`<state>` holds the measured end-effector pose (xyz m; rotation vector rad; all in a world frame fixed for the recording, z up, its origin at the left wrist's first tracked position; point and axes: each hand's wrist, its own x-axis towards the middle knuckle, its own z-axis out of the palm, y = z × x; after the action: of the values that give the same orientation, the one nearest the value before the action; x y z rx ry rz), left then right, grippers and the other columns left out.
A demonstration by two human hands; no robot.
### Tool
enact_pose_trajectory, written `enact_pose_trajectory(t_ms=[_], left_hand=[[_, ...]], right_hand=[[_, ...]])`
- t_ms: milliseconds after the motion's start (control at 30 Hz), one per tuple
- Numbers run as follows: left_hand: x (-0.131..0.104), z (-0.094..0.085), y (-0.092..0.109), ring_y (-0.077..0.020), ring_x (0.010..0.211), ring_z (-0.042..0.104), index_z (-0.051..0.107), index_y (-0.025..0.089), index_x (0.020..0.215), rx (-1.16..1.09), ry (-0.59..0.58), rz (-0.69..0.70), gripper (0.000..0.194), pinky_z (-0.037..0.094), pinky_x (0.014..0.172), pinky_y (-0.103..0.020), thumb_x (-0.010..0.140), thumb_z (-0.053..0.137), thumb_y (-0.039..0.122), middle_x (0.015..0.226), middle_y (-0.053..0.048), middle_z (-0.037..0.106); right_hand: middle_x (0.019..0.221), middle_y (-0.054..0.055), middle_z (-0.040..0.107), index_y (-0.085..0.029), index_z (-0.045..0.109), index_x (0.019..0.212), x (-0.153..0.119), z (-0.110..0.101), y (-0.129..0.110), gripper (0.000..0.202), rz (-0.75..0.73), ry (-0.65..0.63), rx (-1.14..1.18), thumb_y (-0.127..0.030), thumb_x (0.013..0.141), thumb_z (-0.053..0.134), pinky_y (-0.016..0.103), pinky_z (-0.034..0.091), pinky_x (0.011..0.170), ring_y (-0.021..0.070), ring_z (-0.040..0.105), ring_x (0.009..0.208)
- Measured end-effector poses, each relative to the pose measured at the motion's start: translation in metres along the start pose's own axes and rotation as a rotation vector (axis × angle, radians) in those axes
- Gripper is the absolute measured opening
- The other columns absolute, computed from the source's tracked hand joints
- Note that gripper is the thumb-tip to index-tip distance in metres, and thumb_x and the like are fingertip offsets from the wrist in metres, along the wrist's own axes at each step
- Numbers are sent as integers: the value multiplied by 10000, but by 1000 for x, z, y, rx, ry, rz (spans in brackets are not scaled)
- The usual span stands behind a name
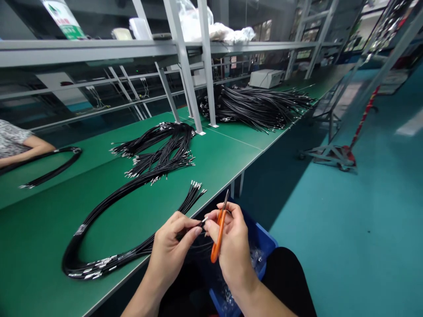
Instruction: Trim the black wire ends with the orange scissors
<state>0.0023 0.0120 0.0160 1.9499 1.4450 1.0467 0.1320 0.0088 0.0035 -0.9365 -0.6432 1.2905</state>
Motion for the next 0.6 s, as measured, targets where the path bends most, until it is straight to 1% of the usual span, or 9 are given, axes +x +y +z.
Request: enact_pose_trajectory(t_ms=[167, 333, 467, 600], left_hand=[[-7, 3, 0, -146, 643, 547, 687, 204, 759, -4, 8, -34, 102, 406, 590, -246, 819, 605, 214, 702, -11, 579], [-11, 4, -1, -142, 627, 537, 680, 197, 736, -14, 12, -65, 119, 394, 587, -242, 822, 605, 231, 685, -8, 579], [-11, 1, -1, -142, 626, 542, 681, 183, 711, -132, -22, -132, 144, 397, 591, -239, 814, 618, 262, 675, -9, 594], [-10, -2, -4, -151, 666, 571, 659, 167, 681, -313, -82, -229, 145, 416, 629, -242, 790, 645, 262, 688, -14, 627]], right_hand=[[759, -39, 636, -238, 493, 966, -4, 2, 1, 311, -25, -7, 20, -174, 738, 695, 242, 508, 653, 124, 624, 693], [741, -39, 644, -229, 501, 957, -4, 2, 1, 314, 13, -8, 29, -160, 730, 708, 241, 501, 626, 109, 602, 622], [726, -41, 631, -219, 509, 935, -3, 4, -1, 305, 113, -74, 151, -135, 714, 701, 230, 474, 598, 99, 577, 596], [675, -55, 592, -212, 504, 917, -4, 6, -1, 296, 163, -114, 190, -99, 706, 678, 202, 421, 548, 81, 522, 550]])
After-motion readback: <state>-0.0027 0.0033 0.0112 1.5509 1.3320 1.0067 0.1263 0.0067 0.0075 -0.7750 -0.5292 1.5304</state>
